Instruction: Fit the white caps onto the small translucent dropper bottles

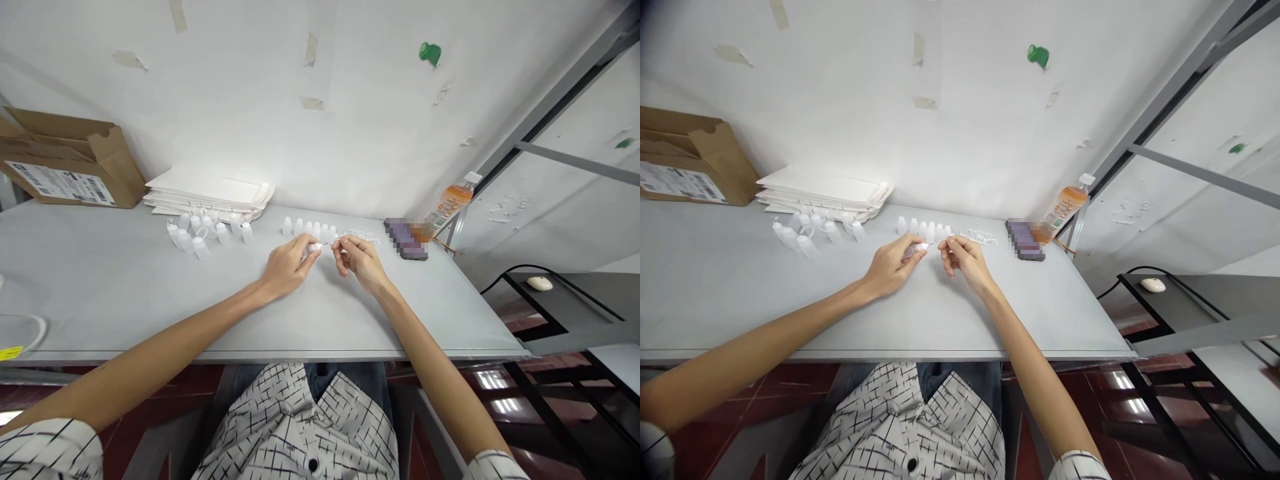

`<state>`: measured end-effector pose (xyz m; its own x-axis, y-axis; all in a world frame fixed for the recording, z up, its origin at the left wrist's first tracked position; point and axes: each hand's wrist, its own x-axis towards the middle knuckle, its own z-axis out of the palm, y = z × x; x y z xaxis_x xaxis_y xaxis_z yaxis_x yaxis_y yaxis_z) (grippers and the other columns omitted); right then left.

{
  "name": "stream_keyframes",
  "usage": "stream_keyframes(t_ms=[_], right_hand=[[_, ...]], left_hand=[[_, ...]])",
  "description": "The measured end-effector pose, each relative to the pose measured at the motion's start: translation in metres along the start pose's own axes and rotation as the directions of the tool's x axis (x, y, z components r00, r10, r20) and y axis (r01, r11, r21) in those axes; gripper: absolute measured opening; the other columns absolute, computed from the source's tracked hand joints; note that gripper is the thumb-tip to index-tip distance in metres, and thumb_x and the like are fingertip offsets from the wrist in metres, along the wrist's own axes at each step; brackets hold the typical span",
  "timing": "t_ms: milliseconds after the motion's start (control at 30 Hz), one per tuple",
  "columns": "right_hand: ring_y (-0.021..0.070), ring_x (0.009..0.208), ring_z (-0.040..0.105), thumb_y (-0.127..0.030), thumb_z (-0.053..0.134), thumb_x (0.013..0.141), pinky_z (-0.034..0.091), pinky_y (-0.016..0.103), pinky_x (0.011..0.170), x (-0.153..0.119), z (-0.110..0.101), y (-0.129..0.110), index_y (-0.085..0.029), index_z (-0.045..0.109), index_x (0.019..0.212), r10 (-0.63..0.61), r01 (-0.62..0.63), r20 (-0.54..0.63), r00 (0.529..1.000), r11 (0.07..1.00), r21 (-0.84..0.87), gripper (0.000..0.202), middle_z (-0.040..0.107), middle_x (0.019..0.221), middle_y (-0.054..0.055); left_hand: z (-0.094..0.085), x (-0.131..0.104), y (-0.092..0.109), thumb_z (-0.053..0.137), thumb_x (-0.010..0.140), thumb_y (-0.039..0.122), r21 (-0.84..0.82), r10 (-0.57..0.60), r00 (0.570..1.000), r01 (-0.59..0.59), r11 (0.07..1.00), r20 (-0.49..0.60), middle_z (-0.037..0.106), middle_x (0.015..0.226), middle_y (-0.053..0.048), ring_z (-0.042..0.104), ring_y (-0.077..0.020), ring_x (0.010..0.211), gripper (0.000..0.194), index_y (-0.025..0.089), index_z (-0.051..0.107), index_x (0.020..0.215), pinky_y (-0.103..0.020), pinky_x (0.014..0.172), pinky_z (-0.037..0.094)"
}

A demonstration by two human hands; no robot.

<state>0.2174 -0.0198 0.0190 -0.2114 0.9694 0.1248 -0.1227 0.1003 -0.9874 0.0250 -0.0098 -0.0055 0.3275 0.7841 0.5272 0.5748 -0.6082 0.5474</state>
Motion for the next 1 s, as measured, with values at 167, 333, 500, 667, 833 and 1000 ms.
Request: stream_keyframes(t_ms=[167,333,500,667,833,1000], right_hand=[[0.0081,0.042,0.049,-0.042,0.059,0.089,0.037,0.024,0.040,-0.0005,-0.0004,0.0026,-0.018,0.056,0.079,-0.004,0.006,0.072,0.997,0.999,-0.036,0.027,0.052,0.068,-0.003],[0.0086,0.044,0.051,-0.041,0.056,0.091,0.038,0.023,0.042,-0.0022,0.0008,0.0021,-0.018,0.054,0.081,0.026,-0.016,0.126,0.992,0.997,-0.074,0.025,0.051,0.066,-0.004],[0.0088,0.044,0.051,-0.042,0.055,0.091,0.039,0.023,0.042,-0.0027,0.0021,0.0021,-0.018,0.053,0.080,0.037,-0.026,0.130,0.991,0.996,-0.080,0.026,0.051,0.065,-0.004],[0.0087,0.045,0.051,-0.041,0.055,0.090,0.039,0.023,0.042,-0.0028,0.0029,0.0018,-0.018,0.053,0.080,0.039,-0.028,0.129,0.991,0.995,-0.092,0.025,0.052,0.066,-0.003],[0.0084,0.044,0.050,-0.039,0.054,0.090,0.039,0.023,0.043,-0.0040,0.0049,-0.0008,-0.018,0.053,0.079,0.048,-0.033,0.130,0.990,0.992,-0.118,0.024,0.053,0.066,-0.003],[0.0081,0.044,0.051,-0.039,0.053,0.090,0.039,0.023,0.043,-0.0041,0.0049,-0.0007,-0.018,0.053,0.079,0.048,-0.033,0.132,0.990,0.993,-0.112,0.023,0.052,0.066,-0.003]], left_hand=[[-0.0007,0.0001,0.0007,0.044,0.097,0.038,0.026,0.034,0.999,-0.033,0.999,-0.019,0.067,0.085,-0.002,0.061,-0.0156,0.069,0.025,0.019,0.057,0.106,-0.026,0.063,0.045],[-0.0004,-0.0008,0.0004,0.044,0.097,0.037,0.051,0.051,0.999,-0.050,0.997,-0.010,0.070,0.094,-0.003,0.063,-0.0162,0.073,0.025,0.019,0.057,0.109,-0.026,0.064,0.046],[0.0005,-0.0011,0.0004,0.043,0.098,0.036,0.069,0.075,0.997,-0.076,0.995,0.021,0.070,0.097,-0.004,0.065,-0.0170,0.077,0.026,0.018,0.057,0.109,-0.026,0.065,0.047],[0.0009,-0.0012,-0.0005,0.042,0.098,0.038,0.076,0.070,0.997,-0.072,0.994,0.033,0.070,0.097,-0.004,0.065,-0.0172,0.078,0.026,0.020,0.057,0.109,-0.026,0.065,0.047],[0.0003,-0.0015,-0.0003,0.042,0.098,0.037,0.078,0.060,0.997,-0.063,0.995,0.041,0.070,0.095,-0.004,0.065,-0.0172,0.075,0.026,0.019,0.057,0.109,-0.027,0.066,0.046],[-0.0005,-0.0011,0.0015,0.042,0.098,0.038,0.073,0.045,0.997,-0.049,0.996,0.056,0.070,0.093,-0.004,0.064,-0.0174,0.074,0.027,0.019,0.057,0.109,-0.027,0.066,0.046]])
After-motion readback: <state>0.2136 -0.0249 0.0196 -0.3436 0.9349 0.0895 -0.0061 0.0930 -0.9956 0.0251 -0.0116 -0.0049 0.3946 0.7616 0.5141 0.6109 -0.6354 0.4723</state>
